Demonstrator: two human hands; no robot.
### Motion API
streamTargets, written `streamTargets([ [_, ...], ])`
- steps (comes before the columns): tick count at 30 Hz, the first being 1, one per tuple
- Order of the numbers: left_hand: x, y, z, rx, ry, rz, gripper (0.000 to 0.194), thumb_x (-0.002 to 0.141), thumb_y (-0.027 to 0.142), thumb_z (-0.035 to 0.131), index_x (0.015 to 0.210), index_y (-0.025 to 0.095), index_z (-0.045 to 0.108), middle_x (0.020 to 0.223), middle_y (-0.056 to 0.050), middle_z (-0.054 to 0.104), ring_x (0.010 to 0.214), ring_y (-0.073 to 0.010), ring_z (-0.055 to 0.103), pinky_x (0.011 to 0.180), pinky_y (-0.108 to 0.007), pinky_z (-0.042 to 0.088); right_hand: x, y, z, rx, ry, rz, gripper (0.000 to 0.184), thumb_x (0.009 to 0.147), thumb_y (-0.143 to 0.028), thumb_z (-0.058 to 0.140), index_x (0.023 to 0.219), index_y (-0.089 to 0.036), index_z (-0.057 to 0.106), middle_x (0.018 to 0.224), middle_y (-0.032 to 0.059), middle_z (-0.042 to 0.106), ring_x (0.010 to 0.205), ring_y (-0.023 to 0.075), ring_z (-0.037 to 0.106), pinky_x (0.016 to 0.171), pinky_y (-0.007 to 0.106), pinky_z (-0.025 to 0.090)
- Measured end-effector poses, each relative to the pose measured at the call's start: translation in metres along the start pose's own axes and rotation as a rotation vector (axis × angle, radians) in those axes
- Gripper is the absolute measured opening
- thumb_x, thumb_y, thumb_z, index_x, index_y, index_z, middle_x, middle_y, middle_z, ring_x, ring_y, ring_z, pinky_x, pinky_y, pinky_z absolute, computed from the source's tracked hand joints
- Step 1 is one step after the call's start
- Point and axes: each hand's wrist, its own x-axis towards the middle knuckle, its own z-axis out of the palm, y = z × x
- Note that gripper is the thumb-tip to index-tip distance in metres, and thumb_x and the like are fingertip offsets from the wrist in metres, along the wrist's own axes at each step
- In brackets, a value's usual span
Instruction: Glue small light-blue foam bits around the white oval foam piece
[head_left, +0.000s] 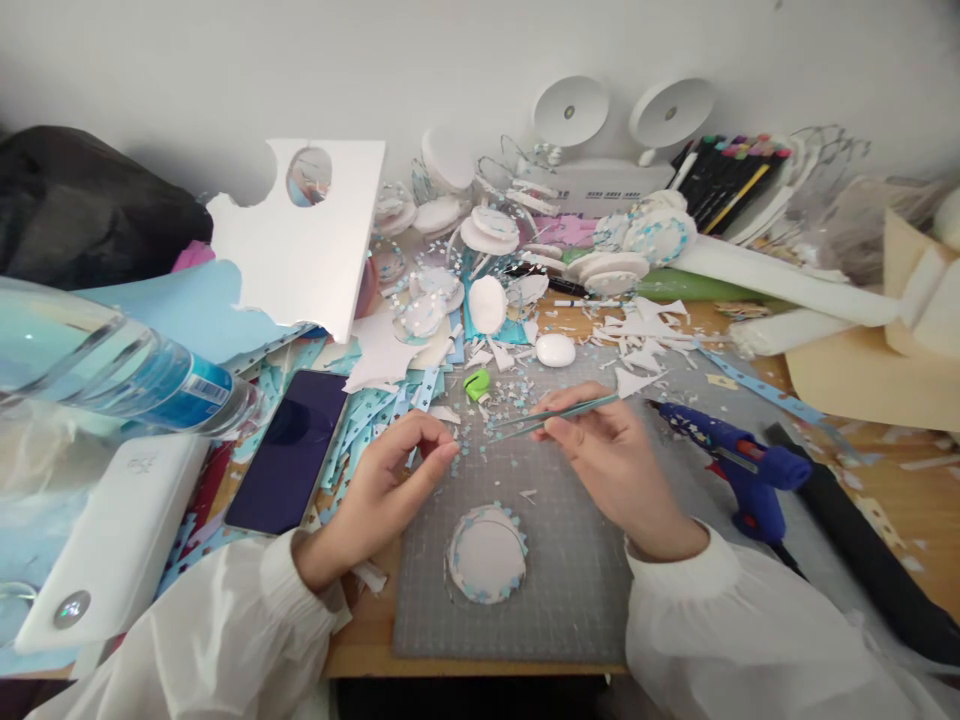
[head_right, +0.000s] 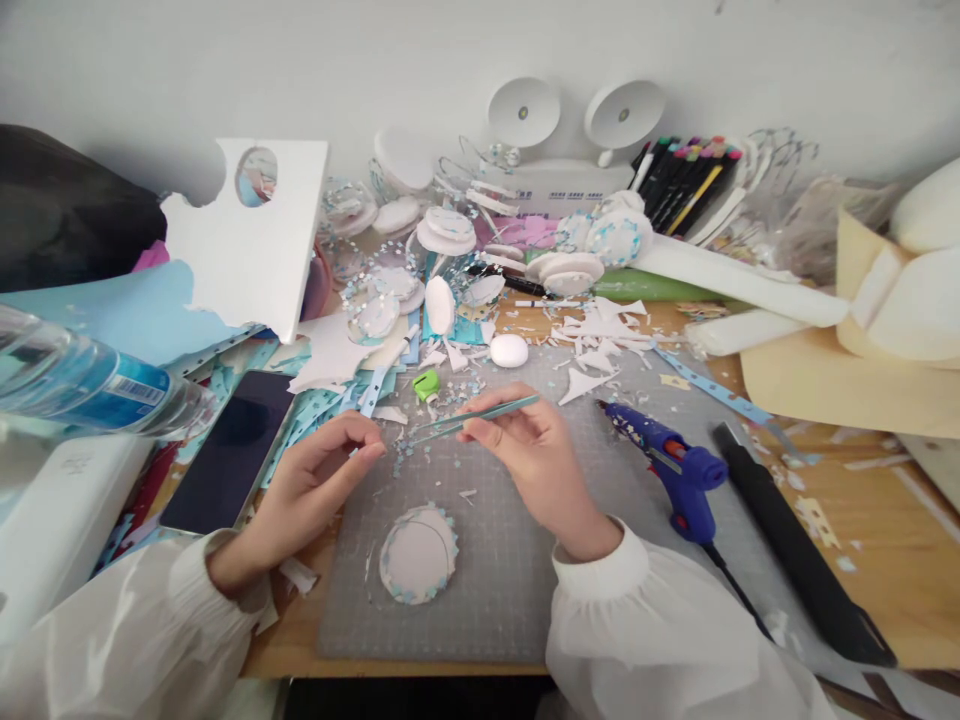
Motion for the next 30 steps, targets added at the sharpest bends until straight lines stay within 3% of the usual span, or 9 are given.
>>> streamTargets([
  [6, 0.001, 0.001, -0.001, -0.018, 0.097, -0.008, 0.014, 0.097, 0.020, 0.045, 0.085, 0.019, 0.051, 0.080, 0.001, 0.048, 0.075, -0.0118, 0.046, 0.070, -0.023, 0.038, 0.003, -0.002, -0.005, -0.064, 0.126, -0.061, 0.011, 0.078, -0.027, 0.074, 0.086, -0.026, 0.067, 0.092, -0.0007, 0.065, 0.075, 0.0113, 0.063, 0.072, 0.027, 0.056],
  [10, 0.001, -0.001, -0.001, -0.006, 0.092, -0.003, 0.020, 0.099, 0.022, 0.040, 0.082, 0.019, 0.051, 0.079, 0.001, 0.048, 0.075, -0.0123, 0.046, 0.071, -0.024, 0.038, 0.001, -0.004, -0.001, -0.087, -0.023, -0.067, 0.009, 0.079, -0.026, 0.073, 0.086, -0.026, 0.067, 0.092, 0.0007, 0.067, 0.084, 0.0146, 0.065, 0.072, 0.030, 0.058],
  [15, 0.000, -0.001, -0.001, 0.021, -0.017, 0.058, 0.008, 0.095, 0.021, 0.050, 0.090, 0.019, 0.056, 0.087, -0.001, 0.054, 0.083, -0.0143, 0.051, 0.077, -0.026, 0.040, -0.003, -0.008, 0.009, -0.156, -0.211, -0.091, 0.007, 0.079, -0.022, 0.073, 0.083, -0.025, 0.068, 0.090, 0.0019, 0.071, 0.087, 0.0144, 0.067, 0.076, 0.029, 0.057],
  [24, 0.000, 0.001, 0.000, 0.067, -0.058, 0.083, 0.009, 0.095, 0.018, 0.048, 0.086, 0.019, 0.052, 0.084, -0.001, 0.051, 0.079, -0.0144, 0.049, 0.073, -0.026, 0.040, -0.002, -0.005, 0.008, -0.131, -0.216, -0.072, 0.008, 0.078, -0.021, 0.074, 0.081, -0.025, 0.069, 0.087, 0.0014, 0.071, 0.085, 0.0139, 0.067, 0.077, 0.029, 0.057],
  [30, -0.002, 0.003, -0.001, 0.014, -0.087, 0.113, 0.009, 0.093, 0.016, 0.051, 0.085, 0.019, 0.052, 0.085, -0.002, 0.053, 0.082, -0.0151, 0.050, 0.076, -0.028, 0.040, -0.005, 0.000, 0.009, 0.033, -0.228, 0.053, 0.007, 0.079, -0.022, 0.073, 0.082, -0.026, 0.068, 0.088, 0.0000, 0.068, 0.078, 0.0126, 0.065, 0.072, 0.028, 0.058],
])
